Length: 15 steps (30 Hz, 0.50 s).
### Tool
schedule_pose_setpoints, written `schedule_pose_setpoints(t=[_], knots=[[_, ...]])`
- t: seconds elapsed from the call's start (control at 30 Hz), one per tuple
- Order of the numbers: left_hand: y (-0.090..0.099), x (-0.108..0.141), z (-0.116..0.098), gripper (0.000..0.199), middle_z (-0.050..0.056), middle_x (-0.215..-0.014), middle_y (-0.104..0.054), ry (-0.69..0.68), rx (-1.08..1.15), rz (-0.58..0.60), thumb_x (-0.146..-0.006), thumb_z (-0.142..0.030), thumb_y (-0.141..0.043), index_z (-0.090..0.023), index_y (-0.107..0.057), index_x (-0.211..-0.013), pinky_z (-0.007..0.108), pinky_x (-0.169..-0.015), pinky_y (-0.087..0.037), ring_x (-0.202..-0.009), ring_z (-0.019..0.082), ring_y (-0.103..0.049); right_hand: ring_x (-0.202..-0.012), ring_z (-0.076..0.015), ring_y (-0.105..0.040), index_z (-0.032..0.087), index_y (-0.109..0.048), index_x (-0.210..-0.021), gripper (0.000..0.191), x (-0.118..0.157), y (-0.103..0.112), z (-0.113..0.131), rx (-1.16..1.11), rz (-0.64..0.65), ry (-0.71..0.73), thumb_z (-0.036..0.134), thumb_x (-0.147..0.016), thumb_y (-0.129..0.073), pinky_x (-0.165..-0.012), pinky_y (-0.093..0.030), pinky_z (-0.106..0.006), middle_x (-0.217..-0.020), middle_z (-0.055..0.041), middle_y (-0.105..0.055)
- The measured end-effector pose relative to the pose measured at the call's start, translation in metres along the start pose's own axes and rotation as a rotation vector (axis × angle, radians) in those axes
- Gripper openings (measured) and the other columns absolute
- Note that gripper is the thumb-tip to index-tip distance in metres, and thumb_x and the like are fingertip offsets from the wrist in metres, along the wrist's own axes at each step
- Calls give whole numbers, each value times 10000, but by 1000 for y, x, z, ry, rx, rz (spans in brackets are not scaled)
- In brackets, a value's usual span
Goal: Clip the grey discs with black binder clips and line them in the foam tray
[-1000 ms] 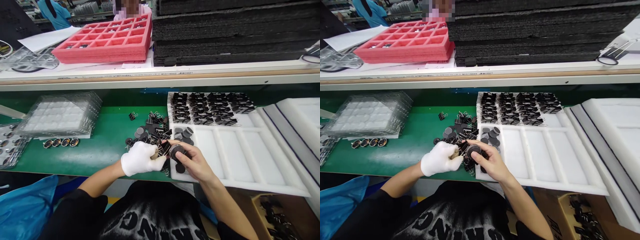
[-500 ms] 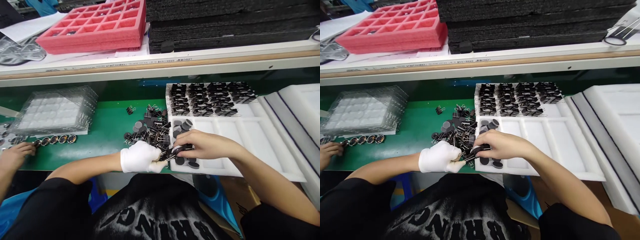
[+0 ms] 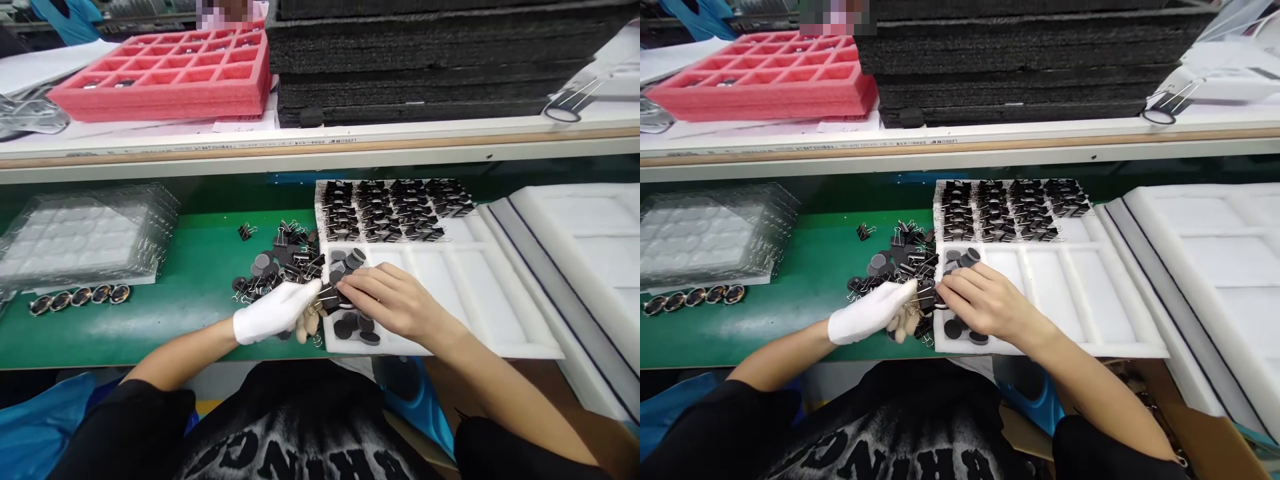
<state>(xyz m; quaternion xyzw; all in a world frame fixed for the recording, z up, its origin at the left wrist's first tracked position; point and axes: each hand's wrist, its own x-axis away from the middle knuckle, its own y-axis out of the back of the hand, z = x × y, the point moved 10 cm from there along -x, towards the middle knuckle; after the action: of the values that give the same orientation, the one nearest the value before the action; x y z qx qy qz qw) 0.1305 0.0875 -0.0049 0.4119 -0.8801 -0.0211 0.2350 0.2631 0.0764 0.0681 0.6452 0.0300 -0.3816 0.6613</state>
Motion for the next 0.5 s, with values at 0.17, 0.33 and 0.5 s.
schedule_pose_setpoints(t=[0.17, 0.33, 0.5], knots=[[-1, -12, -14, 526, -9, -561, -615, -40, 61, -13, -970, -588, -549, -166, -577, -657, 219, -485, -416, -449, 82, -520, -1045, -287, -736, 291, -727, -1230, 321, 15, 8, -1, 9, -101, 48, 137, -1008, -553, -687, -551, -422, -1143, -85, -789], [-8, -13, -25, 457, -24, -570, -607, -45, -36, 27, -954, -495, -589, -170, -563, -633, 207, -458, -408, -443, 73, -502, -1020, -294, -743, 260, -713, -1282, 395, 29, 21, 18, 106, -228, 256, 65, -959, -597, -628, -528, -405, -1147, -93, -792], [-10, -20, -26, 423, -18, -598, -623, -50, -113, 1, -945, -491, -564, -180, -546, -659, 223, -457, -409, -465, 98, -556, -1110, -300, -728, 327, -581, -1443, 557, 36, 22, 8, 152, -255, 155, 72, -949, -630, -743, -541, -434, -1224, -81, -771]])
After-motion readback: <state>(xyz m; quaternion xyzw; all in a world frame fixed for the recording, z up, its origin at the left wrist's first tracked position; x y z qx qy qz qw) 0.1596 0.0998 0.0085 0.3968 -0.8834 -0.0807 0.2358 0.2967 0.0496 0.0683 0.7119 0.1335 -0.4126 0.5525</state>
